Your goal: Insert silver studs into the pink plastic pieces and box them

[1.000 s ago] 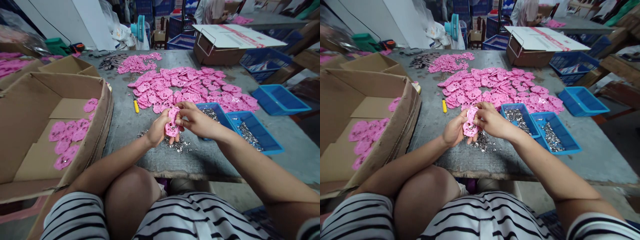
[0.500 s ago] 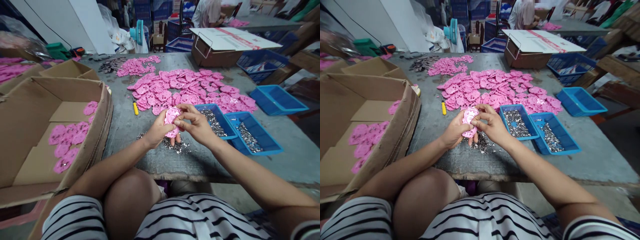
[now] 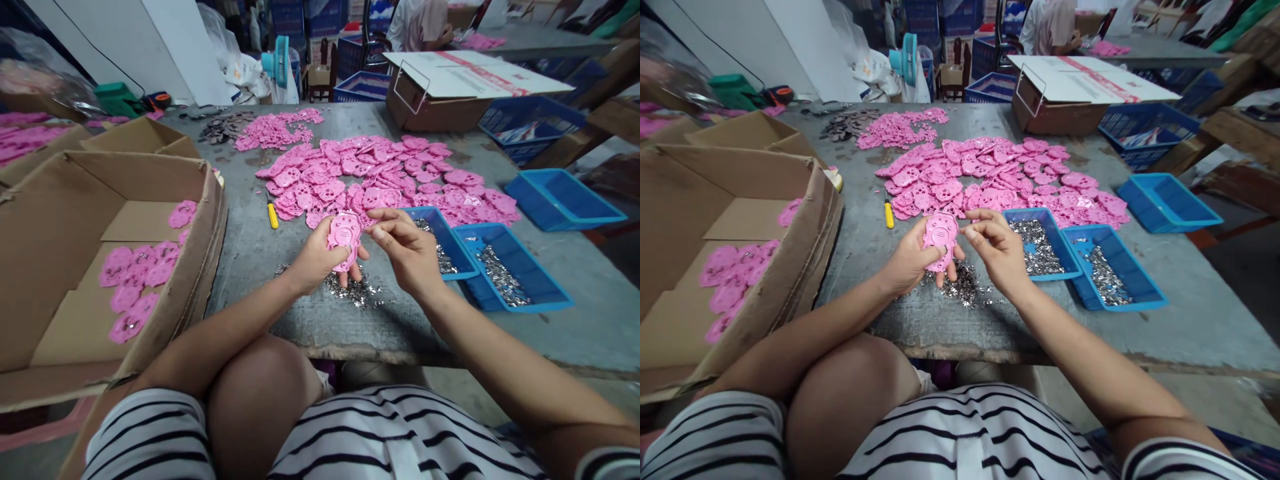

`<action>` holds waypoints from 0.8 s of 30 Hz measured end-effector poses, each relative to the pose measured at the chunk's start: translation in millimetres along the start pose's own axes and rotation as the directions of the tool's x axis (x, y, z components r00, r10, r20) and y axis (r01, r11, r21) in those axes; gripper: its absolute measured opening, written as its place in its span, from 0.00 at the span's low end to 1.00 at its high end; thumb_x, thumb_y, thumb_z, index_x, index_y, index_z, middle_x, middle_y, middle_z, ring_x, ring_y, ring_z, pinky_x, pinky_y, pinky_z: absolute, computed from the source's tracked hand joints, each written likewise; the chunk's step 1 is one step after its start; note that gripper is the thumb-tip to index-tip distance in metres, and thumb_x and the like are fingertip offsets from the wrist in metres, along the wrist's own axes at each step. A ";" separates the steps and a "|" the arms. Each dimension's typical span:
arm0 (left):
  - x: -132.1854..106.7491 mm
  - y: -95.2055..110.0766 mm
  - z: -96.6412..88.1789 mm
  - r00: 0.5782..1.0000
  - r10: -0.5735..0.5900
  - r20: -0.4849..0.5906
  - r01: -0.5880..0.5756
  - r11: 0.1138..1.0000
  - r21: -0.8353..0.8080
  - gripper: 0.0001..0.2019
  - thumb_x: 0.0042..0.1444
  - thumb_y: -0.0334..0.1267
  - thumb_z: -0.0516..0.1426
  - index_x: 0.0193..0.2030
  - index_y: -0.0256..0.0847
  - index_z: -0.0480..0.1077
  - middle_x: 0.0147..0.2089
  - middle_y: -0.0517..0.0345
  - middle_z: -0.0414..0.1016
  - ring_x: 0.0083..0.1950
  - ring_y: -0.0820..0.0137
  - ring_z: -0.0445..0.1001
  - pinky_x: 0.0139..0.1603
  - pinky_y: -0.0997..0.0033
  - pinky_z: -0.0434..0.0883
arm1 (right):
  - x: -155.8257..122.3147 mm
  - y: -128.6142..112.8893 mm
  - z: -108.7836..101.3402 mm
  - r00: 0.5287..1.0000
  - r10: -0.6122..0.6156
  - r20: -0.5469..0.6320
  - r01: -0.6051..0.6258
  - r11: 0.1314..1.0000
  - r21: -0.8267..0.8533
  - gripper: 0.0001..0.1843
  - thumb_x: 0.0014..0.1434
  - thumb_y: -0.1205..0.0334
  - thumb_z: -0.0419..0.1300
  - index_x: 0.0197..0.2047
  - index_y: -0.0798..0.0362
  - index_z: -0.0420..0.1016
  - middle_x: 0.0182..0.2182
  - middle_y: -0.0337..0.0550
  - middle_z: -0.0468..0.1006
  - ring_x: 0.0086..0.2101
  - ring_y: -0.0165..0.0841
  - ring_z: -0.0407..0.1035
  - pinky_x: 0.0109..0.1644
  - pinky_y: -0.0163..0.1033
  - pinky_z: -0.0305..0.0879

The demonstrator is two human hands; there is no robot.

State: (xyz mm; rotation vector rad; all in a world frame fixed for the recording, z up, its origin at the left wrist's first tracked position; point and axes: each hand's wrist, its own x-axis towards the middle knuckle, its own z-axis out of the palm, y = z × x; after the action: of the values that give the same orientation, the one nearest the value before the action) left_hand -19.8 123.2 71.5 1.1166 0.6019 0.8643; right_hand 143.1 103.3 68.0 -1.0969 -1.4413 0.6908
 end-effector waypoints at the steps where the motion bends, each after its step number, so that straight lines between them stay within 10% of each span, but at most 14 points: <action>1: 0.0 0.4 0.0 1.000 0.006 -0.005 -0.006 1.000 0.009 0.21 0.46 0.32 0.58 0.47 0.39 0.57 0.33 0.57 0.76 0.20 0.71 0.75 0.13 0.78 0.66 | -2.8 3.2 -0.6 1.000 0.006 -0.023 -0.006 1.000 0.015 0.06 0.58 0.57 0.63 0.31 0.47 0.79 0.43 0.44 0.76 0.49 0.39 0.69 0.55 0.53 0.65; 12: 3.6 3.4 -3.2 0.983 0.098 -0.154 -0.090 0.994 0.060 0.23 0.43 0.30 0.56 0.49 0.38 0.58 0.26 0.63 0.74 0.16 0.74 0.71 0.12 0.79 0.61 | -52.0 35.0 -2.3 0.994 0.090 0.068 -0.084 0.993 -0.085 0.08 0.59 0.60 0.60 0.29 0.49 0.77 0.35 0.42 0.79 0.39 0.35 0.73 0.47 0.45 0.68; 21: 3.5 11.8 -3.7 0.935 0.130 -0.329 -0.116 0.991 0.061 0.28 0.47 0.28 0.54 0.58 0.41 0.57 0.33 0.61 0.77 0.20 0.77 0.72 0.16 0.81 0.62 | -65.4 38.0 -0.8 0.902 -0.061 0.428 0.199 0.937 -0.287 0.07 0.61 0.61 0.57 0.34 0.50 0.75 0.33 0.44 0.80 0.36 0.36 0.74 0.43 0.43 0.70; 24: 5.5 11.1 -4.9 0.904 0.120 -0.410 -0.116 0.993 0.035 0.26 0.51 0.30 0.54 0.59 0.42 0.57 0.35 0.59 0.77 0.22 0.77 0.72 0.17 0.81 0.62 | -44.5 39.0 -23.1 0.980 -0.035 0.194 0.118 0.893 -0.434 0.06 0.59 0.59 0.58 0.35 0.51 0.74 0.33 0.46 0.79 0.35 0.36 0.72 0.41 0.43 0.69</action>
State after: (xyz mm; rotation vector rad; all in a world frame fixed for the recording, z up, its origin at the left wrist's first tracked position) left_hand -23.9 132.4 80.3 0.9902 0.8941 1.2192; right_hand 171.5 74.4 19.0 -1.3418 -1.8499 0.4177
